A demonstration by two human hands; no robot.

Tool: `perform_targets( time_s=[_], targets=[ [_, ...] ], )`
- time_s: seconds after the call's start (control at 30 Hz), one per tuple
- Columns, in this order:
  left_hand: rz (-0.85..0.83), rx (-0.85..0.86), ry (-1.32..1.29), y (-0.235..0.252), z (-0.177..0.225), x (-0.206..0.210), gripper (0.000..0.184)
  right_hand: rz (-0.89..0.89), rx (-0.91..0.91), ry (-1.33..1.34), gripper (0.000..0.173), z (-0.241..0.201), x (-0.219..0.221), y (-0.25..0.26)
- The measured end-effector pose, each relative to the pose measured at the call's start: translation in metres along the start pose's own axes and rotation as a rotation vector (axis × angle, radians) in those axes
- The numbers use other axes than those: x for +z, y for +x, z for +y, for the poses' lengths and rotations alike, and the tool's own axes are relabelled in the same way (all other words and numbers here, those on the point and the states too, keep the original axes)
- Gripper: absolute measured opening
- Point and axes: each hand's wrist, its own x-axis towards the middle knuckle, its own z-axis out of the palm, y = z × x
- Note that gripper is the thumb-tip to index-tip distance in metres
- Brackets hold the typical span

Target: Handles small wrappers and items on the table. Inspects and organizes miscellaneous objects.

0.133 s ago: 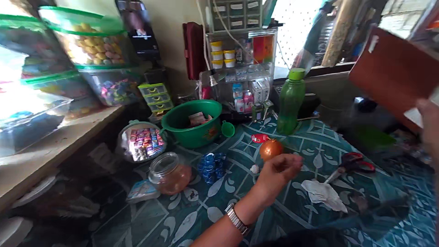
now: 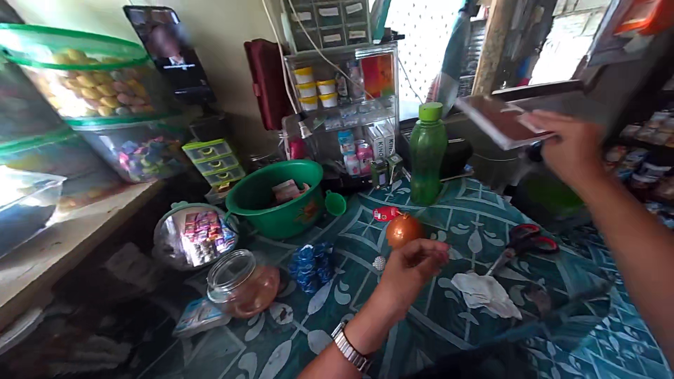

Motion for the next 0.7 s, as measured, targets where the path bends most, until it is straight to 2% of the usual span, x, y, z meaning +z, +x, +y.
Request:
perform_targets(
  time_s=[0.1, 0.27, 0.4, 0.5, 0.6, 0.7],
  targets=[
    [0.022, -0.007, -0.008, 0.0, 0.001, -0.002, 0.018, -0.14, -0.11, -0.025, 0.045, 0.021, 0.031, 0.009],
    [0.041, 0.026, -0.007, -0.001, 0.003, -0.004, 0.018, -0.146, -0.083, -0.022, 0.048, 0.044, 0.052, -0.016],
    [0.079, 0.175, 0.138, 0.002, 0.004, -0.013, 0.018, -0.126, -0.03, -0.002, 0.047, 0.045, 0.055, -0.029],
    [0.202, 0.263, 0.25, 0.014, 0.008, -0.026, 0.019, -0.142, 0.008, -0.007, 0.047, 0.05, 0.052, -0.034],
    [0.346, 0.153, 0.1, 0.048, 0.028, -0.033, 0.025, -0.12, 0.021, -0.012, 0.046, 0.052, 0.054, -0.042],
    [0.422, 0.145, 0.025, 0.115, 0.054, -0.035, 0.035, -0.073, 0.022, -0.022, 0.04, 0.058, 0.059, -0.053]
  ],
)
